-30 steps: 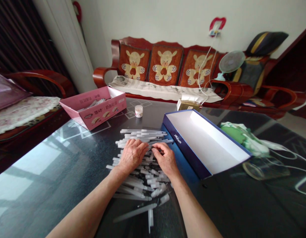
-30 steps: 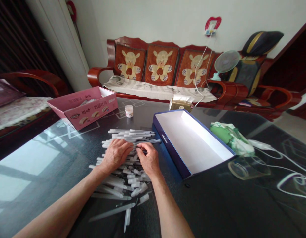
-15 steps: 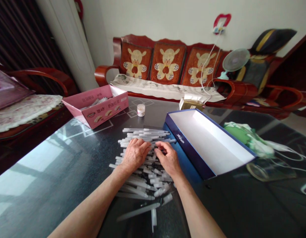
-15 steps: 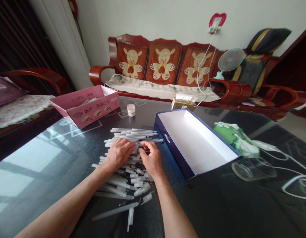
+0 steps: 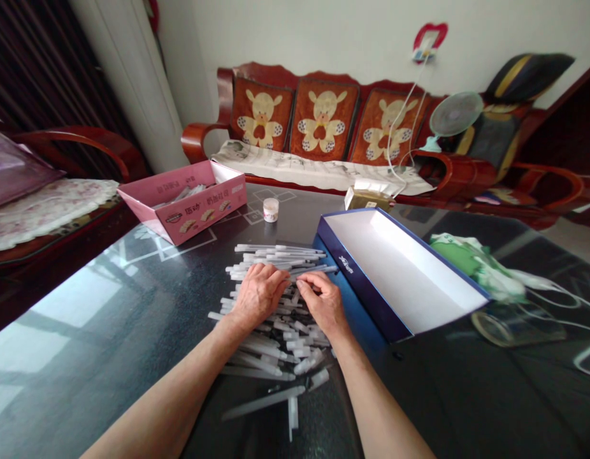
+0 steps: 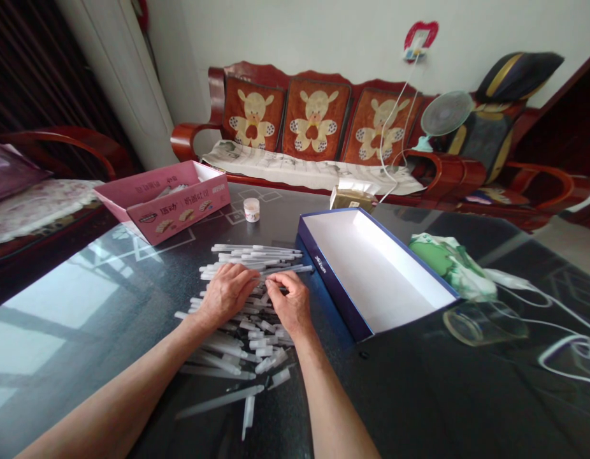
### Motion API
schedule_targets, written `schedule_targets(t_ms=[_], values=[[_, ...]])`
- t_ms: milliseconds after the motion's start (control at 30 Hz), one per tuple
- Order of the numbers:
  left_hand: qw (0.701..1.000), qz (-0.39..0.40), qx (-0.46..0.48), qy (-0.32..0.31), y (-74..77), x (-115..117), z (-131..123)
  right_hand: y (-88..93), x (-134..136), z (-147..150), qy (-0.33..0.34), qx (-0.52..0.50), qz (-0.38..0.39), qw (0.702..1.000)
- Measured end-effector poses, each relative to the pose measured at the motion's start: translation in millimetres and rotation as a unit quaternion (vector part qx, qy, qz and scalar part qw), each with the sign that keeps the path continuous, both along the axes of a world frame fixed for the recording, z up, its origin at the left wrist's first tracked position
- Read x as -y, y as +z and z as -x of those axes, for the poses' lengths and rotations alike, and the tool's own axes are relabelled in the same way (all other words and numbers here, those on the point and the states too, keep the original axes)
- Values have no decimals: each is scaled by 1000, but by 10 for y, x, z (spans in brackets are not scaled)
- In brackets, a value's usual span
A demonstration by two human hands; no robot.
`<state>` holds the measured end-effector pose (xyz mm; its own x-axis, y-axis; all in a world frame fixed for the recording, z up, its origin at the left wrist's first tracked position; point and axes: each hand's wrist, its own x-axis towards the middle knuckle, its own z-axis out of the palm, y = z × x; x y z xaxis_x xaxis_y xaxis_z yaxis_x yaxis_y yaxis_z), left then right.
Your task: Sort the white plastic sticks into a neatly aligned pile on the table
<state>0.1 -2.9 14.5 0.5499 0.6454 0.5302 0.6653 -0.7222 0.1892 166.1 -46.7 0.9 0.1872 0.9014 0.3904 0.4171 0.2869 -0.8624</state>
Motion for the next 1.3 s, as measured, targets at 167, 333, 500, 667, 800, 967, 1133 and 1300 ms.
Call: schedule_targets(t_ms=[167, 333, 500, 667, 800, 967, 1133, 1300], values=[[1000, -18, -14, -6, 45, 33, -3, 39, -2, 14, -4, 15, -4, 1000], [996, -74, 1, 58, 44, 38, 32, 63, -6, -83, -122, -26, -4, 992], [989, -108, 27, 98, 22, 24, 44, 56, -22, -122, -195, -10, -58, 979], [991, -111, 8, 73, 43, 46, 18, 116, 35, 0, -93, 185, -160, 965], [995, -94, -4, 46, 47, 49, 16, 114, 74, 37, -63, 267, -129, 953], [997, -73, 5, 39, 11, -4, 53, 76, 58, -54, -128, 258, -89, 953], [993, -85, 51, 70, 18, -18, 88, 32, 27, -120, -179, 227, -61, 956], [985, -130, 71, 83, 103, 52, 68, 12, 19, -97, -140, 223, -64, 963]])
